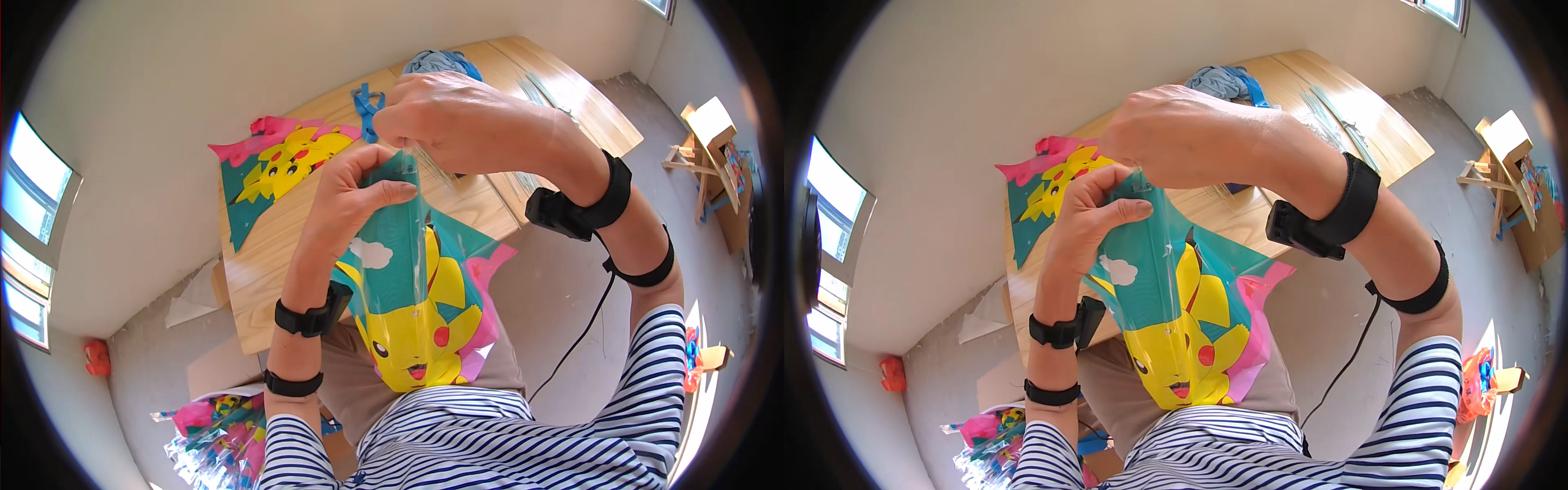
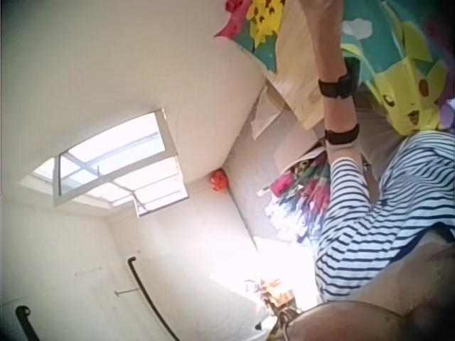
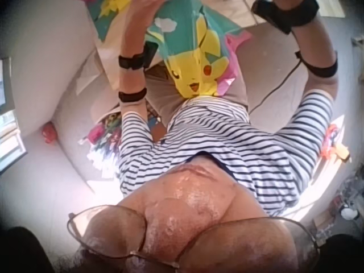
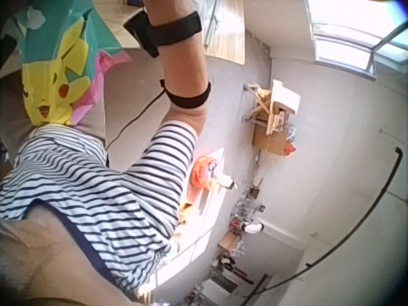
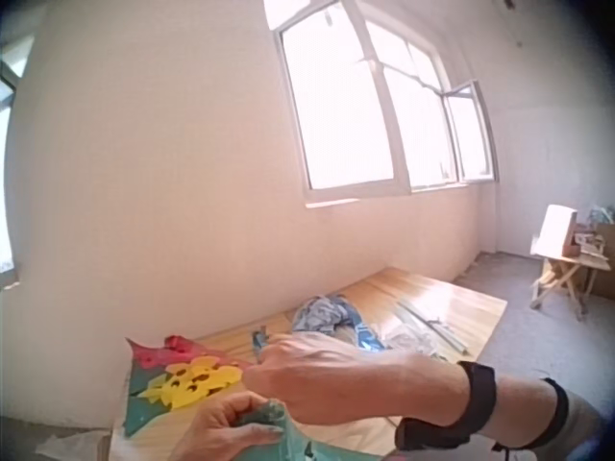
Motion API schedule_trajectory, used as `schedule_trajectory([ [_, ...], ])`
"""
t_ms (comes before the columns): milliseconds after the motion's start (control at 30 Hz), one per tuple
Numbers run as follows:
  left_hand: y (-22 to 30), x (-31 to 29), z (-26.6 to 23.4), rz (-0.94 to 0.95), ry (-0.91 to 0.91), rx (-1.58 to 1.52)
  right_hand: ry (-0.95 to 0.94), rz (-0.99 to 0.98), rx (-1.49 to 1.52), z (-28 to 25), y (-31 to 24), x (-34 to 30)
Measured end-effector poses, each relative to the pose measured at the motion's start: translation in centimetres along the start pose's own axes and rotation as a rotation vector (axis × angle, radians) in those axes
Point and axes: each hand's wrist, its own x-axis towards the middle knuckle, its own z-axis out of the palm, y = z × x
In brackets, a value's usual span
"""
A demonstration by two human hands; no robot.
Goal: Assembling a plastic kite by attaching support rods and securing them with adhesive tape.
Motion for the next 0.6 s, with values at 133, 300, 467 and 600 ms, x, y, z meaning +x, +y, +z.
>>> schedule_trajectory([
  [133,0.28,-0.01,0.58,0.043,0.016,-0.011,-0.039,-0.036,-0.102,-0.23,-0.26,0.41],
  [300,0.62,-0.18,0.66,-0.025,0.021,-0.044,-0.034,-0.052,-0.128,-0.19,-0.46,0.42],
  [467,0.80,-0.16,0.78,-0.028,0.014,-0.059,-0.050,-0.044,-0.152,-0.06,-0.38,0.59],
  [600,0.52,-0.02,0.86,0.051,0.011,-0.024,-0.052,-0.045,-0.172,0.08,-0.29,0.67],
])
